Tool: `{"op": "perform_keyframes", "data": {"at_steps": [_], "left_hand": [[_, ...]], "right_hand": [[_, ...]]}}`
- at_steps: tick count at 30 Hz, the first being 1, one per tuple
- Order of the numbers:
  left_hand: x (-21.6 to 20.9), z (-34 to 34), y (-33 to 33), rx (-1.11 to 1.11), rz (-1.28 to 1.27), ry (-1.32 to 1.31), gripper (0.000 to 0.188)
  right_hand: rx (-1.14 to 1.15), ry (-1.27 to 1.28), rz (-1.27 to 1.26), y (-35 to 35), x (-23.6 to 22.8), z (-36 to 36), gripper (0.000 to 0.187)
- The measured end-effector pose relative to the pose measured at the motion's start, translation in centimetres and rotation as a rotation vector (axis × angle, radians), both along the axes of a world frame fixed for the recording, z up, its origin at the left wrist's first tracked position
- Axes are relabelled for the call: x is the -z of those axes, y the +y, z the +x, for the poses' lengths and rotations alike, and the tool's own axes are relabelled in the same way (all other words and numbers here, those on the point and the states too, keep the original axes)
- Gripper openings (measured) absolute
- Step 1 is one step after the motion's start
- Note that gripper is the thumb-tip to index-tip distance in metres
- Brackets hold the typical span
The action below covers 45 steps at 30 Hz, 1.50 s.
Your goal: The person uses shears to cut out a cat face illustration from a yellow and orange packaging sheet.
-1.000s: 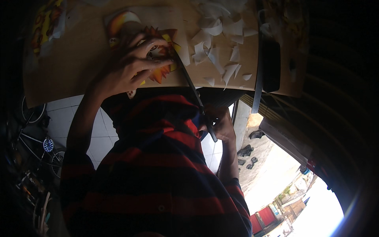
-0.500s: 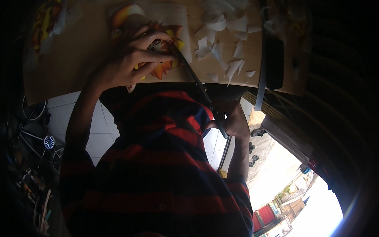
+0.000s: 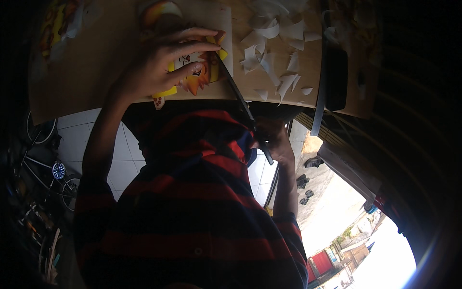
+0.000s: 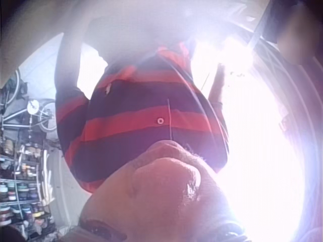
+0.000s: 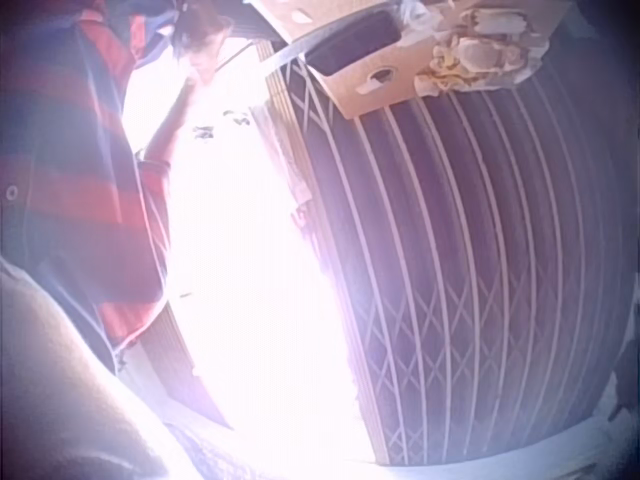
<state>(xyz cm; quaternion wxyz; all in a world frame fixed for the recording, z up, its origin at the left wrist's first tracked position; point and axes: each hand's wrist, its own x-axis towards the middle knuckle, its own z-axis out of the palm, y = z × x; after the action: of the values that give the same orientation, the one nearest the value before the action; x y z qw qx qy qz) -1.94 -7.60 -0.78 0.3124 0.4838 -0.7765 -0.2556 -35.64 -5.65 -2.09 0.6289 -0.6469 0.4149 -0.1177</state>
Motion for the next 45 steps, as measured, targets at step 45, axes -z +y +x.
{"op": "perform_keyframes", "data": {"at_steps": [45], "left_hand": [[-1.5, -4.5, 5.2, -0.195, 0.085, -0.14, 0.052]], "right_hand": [[0.15, 0.044, -0.048, 0.8, -0.8, 4.6, 0.052]]}}
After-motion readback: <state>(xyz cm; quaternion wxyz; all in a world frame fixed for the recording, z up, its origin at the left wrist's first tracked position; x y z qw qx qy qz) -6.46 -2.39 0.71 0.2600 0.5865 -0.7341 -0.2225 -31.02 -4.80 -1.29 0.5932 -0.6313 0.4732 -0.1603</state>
